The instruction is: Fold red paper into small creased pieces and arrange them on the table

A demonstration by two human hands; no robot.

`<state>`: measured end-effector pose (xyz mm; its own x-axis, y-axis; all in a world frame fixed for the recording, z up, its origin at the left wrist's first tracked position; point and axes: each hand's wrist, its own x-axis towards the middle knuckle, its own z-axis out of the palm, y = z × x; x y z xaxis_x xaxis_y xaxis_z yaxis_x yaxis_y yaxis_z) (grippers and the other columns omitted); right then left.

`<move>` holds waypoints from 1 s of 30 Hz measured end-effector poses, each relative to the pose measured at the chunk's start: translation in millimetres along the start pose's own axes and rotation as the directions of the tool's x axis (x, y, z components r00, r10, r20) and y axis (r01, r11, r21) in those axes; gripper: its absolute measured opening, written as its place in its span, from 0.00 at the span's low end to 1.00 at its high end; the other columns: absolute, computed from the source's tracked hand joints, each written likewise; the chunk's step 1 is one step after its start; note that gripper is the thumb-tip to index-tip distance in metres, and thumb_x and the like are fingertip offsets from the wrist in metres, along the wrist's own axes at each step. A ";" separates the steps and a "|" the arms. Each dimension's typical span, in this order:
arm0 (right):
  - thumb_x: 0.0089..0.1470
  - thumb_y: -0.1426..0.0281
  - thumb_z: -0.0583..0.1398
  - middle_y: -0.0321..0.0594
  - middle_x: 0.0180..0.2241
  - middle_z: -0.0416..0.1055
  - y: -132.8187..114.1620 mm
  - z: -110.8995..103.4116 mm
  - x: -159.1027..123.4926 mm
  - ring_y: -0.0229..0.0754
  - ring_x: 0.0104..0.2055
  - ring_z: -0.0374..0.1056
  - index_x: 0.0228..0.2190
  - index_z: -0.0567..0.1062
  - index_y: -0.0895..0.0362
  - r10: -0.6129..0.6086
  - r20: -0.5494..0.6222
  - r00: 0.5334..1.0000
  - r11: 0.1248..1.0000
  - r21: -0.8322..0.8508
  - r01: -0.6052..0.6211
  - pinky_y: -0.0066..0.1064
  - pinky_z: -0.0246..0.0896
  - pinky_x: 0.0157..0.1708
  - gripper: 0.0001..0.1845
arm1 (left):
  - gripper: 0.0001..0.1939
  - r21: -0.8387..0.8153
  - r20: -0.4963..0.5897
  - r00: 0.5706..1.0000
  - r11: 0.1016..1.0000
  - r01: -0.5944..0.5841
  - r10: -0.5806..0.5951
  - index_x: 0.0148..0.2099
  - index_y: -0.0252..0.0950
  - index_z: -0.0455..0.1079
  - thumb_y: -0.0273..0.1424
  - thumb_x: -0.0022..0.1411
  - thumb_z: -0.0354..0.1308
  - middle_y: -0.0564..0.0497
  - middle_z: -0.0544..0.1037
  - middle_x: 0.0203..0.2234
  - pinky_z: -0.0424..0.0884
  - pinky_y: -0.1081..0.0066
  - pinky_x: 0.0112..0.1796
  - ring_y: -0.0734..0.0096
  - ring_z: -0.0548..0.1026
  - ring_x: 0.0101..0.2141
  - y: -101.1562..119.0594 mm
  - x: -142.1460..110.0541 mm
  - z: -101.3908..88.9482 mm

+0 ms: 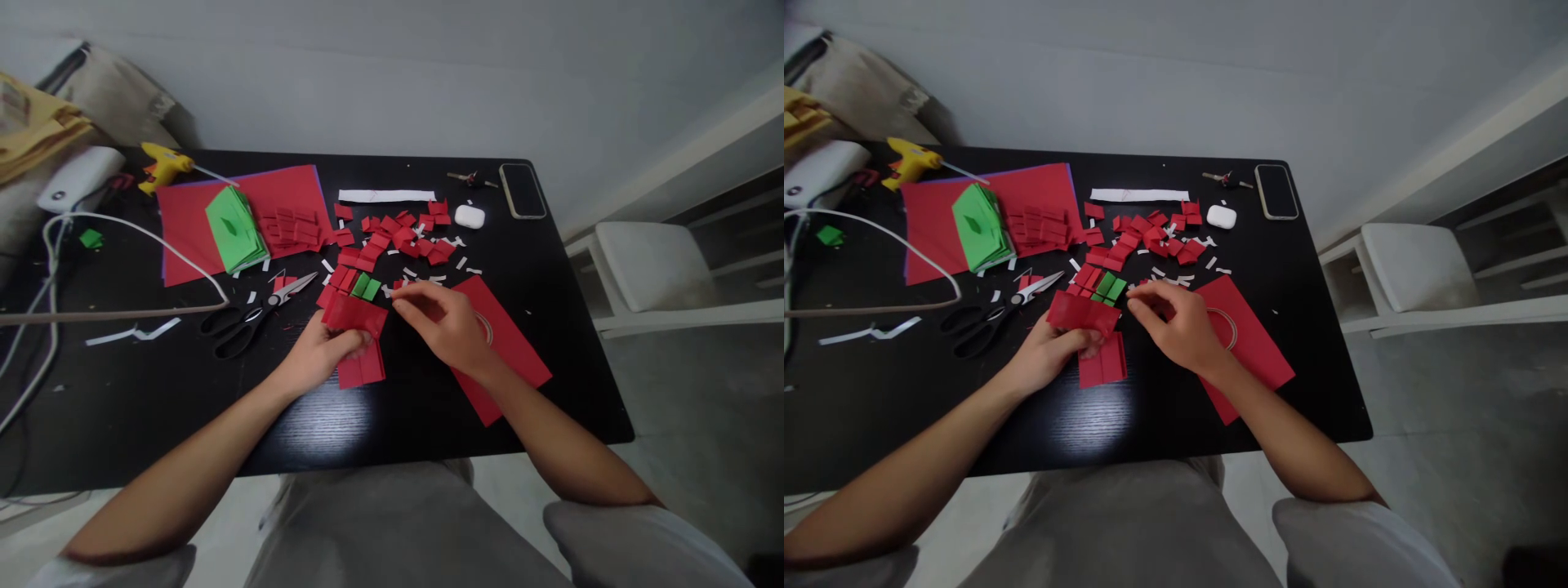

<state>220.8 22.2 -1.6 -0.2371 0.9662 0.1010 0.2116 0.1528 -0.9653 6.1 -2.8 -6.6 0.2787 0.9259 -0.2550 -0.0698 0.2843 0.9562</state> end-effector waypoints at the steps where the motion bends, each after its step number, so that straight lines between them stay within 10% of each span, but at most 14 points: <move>1: 0.61 0.64 0.67 0.41 0.38 0.83 -1.0 -0.2 0.7 0.43 0.39 0.80 0.40 0.83 0.55 0.065 0.096 0.993 0.991 0.112 -0.076 0.35 0.77 0.38 0.09 | 0.04 -0.003 0.015 1.000 1.000 -0.007 0.007 0.28 0.33 0.74 0.28 0.52 0.64 0.55 0.74 0.19 0.66 0.75 0.25 0.76 0.69 0.21 0.9 0.1 0.1; 4: 0.57 0.63 0.70 0.38 0.34 0.82 -2.8 0.0 1.9 0.40 0.35 0.80 0.40 0.84 0.56 0.184 0.301 0.936 0.894 0.344 -0.287 0.31 0.77 0.35 0.11 | 0.03 0.002 0.056 0.998 1.000 -0.030 0.029 0.30 0.33 0.75 0.28 0.54 0.64 0.56 0.74 0.19 0.66 0.75 0.25 0.76 0.69 0.21 2.9 0.8 0.2; 8: 0.53 0.64 0.73 0.36 0.30 0.82 -2.9 2.9 0.8 0.38 0.32 0.79 0.37 0.83 0.57 0.249 0.287 0.925 0.822 0.442 -0.359 0.29 0.78 0.33 0.12 | 0.04 0.028 0.074 0.996 0.998 -0.050 0.048 0.32 0.33 0.75 0.29 0.56 0.64 0.56 0.75 0.20 0.66 0.75 0.25 0.76 0.69 0.22 1.7 0.8 0.2; 18: 0.52 0.65 0.74 0.36 0.30 0.83 -7.0 11.6 -9.0 0.39 0.31 0.79 0.33 0.84 0.55 0.157 0.000 0.988 0.934 0.324 -0.149 0.31 0.79 0.35 0.08 | 0.15 0.128 0.002 0.990 0.982 -0.142 0.143 0.44 0.34 0.81 0.32 0.54 0.74 0.47 0.87 0.38 0.80 0.67 0.43 0.61 0.84 0.39 3.3 -3.7 10.3; 30: 0.52 0.65 0.74 0.36 0.29 0.82 -10.2 11.9 -11.7 0.38 0.30 0.78 0.33 0.85 0.55 0.141 -0.012 0.990 0.945 0.301 -0.131 0.31 0.78 0.34 0.08 | 0.13 0.074 -0.024 0.990 0.988 -0.136 0.138 0.39 0.34 0.81 0.36 0.55 0.75 0.49 0.85 0.30 0.78 0.69 0.37 0.64 0.83 0.34 3.6 -3.1 9.6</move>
<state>210.1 6.9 4.3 -0.1939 0.9805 -0.0329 -0.0541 -0.0442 -0.9976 14.2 -7.0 -1.0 0.2432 0.9621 -0.1237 -0.0356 0.1363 0.9900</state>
